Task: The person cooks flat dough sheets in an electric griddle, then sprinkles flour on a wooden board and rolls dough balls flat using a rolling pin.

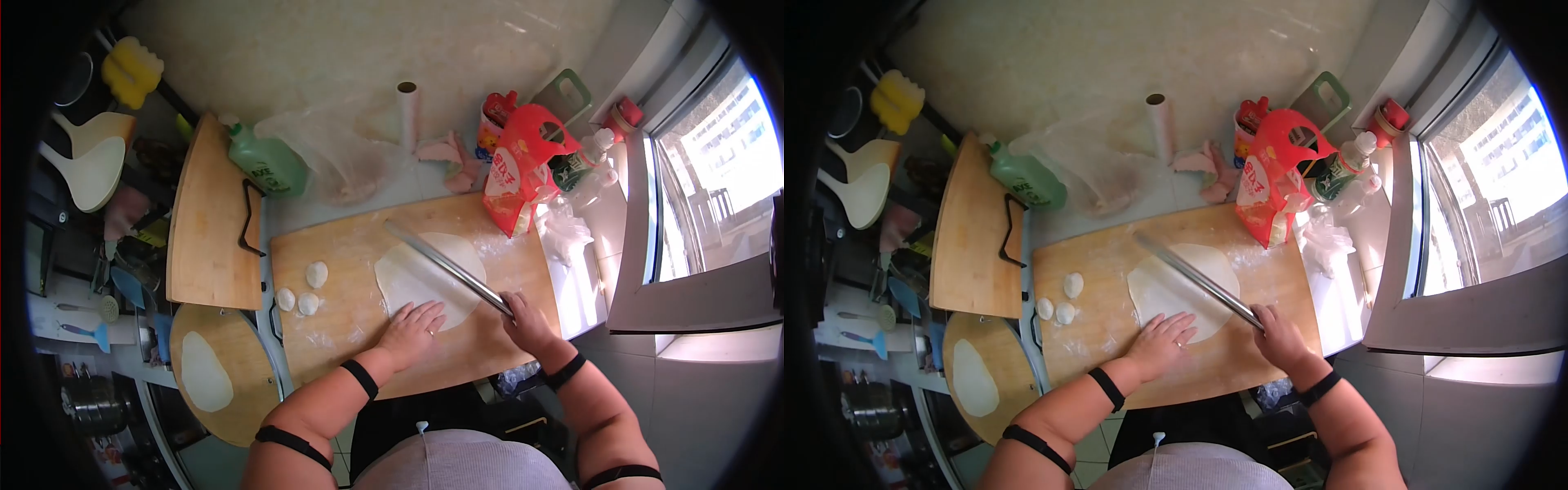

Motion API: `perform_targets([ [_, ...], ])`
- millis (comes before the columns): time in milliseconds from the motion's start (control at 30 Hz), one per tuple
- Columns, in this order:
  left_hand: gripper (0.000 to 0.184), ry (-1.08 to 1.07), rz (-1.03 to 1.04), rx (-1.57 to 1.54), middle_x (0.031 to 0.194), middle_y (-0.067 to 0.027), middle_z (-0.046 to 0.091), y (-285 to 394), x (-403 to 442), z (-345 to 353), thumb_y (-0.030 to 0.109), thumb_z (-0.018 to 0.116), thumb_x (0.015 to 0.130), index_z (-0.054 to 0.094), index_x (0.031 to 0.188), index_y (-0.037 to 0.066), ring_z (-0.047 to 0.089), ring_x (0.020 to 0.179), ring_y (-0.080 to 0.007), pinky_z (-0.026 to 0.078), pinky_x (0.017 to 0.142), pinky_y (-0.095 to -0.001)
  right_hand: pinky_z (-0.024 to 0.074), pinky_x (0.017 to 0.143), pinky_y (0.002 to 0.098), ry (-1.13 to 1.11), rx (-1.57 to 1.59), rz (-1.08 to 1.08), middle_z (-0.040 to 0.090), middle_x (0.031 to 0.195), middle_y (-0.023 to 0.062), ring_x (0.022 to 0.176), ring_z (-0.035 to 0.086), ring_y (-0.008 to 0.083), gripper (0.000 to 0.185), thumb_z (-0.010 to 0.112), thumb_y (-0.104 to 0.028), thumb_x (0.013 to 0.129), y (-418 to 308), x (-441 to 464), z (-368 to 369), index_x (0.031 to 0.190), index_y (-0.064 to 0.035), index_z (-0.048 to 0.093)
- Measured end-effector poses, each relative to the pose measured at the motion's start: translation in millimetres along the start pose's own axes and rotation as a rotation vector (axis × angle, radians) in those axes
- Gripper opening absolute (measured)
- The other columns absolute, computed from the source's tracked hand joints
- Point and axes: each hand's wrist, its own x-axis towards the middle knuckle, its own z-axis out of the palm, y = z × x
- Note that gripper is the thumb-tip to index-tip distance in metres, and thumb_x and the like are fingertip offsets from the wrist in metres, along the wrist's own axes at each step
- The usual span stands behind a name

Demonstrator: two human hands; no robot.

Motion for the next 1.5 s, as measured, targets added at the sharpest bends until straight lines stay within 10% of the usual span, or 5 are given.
perform_targets([
  [200, 0.007, 0.085, 0.007, -0.038, 0.086, -0.0024, 0.055, -16, -16, -10, 0.016, 0.06, 0.081, 0.057, 0.08, 0.009, 0.057, 0.087, -0.0242, 0.047, 0.077, -0.0395, 0.0461, 0.082, 0.0413, -0.058, -0.193, -0.346, 0.057, 0.099, 0.0098, 0.094, 0.058, 0.0311, 0.038, 0.061, -0.004, 0.076, 29, 53, 1, 0.113, -0.0108, 0.056],
  [567, 0.013, -0.182, -0.295, -0.229, 0.092, -0.0122, 0.065, -17, 34, -60, 0.015, 0.063, 0.079, 0.065, 0.077, 0.002, 0.063, 0.088, -0.0312, 0.051, 0.08, -0.0409, 0.0479, 0.084, 0.0409, 0.06, -0.179, -0.459, 0.058, 0.103, 0.0117, 0.095, 0.058, 0.0309, 0.042, 0.062, -0.005, 0.075, 6, 77, -12, 0.117, -0.0113, 0.059],
  [667, 0.021, -0.083, -0.553, -0.583, 0.108, -0.0145, 0.064, -43, 49, -89, 0.018, 0.064, 0.082, 0.067, 0.093, 0.0, 0.061, 0.101, -0.0318, 0.049, 0.088, -0.0409, 0.0473, 0.088, 0.0429, 0.136, 0.016, -0.353, 0.058, 0.109, 0.0142, 0.1, 0.058, 0.033, 0.044, 0.062, -0.003, 0.074, -10, 71, -6, 0.118, -0.0084, 0.058],
  [767, 0.049, 0.126, -0.385, 0.046, 0.142, -0.0119, 0.042, -45, 52, -65, 0.025, 0.063, 0.085, 0.055, 0.127, 0.001, 0.038, 0.132, -0.0288, 0.029, 0.109, -0.0479, 0.0457, 0.092, 0.0442, 0.157, 0.055, -0.36, 0.057, 0.116, 0.0153, 0.106, 0.056, 0.0339, 0.043, 0.06, -0.003, 0.076, -26, 73, 16, 0.12, -0.0035, 0.056],
  [1500, 0.055, 0.135, -0.323, -0.01, 0.145, -0.0115, 0.04, 54, -29, 9, 0.023, 0.054, 0.087, 0.042, 0.138, 0.007, 0.037, 0.134, -0.0272, 0.029, 0.11, -0.0445, 0.0251, 0.11, 0.0501, -0.097, -0.299, -0.311, 0.041, 0.145, 0.016, 0.137, 0.037, 0.029, 0.059, 0.055, -0.03, 0.085, -61, -15, 74, 0.136, -0.0033, 0.046],
])
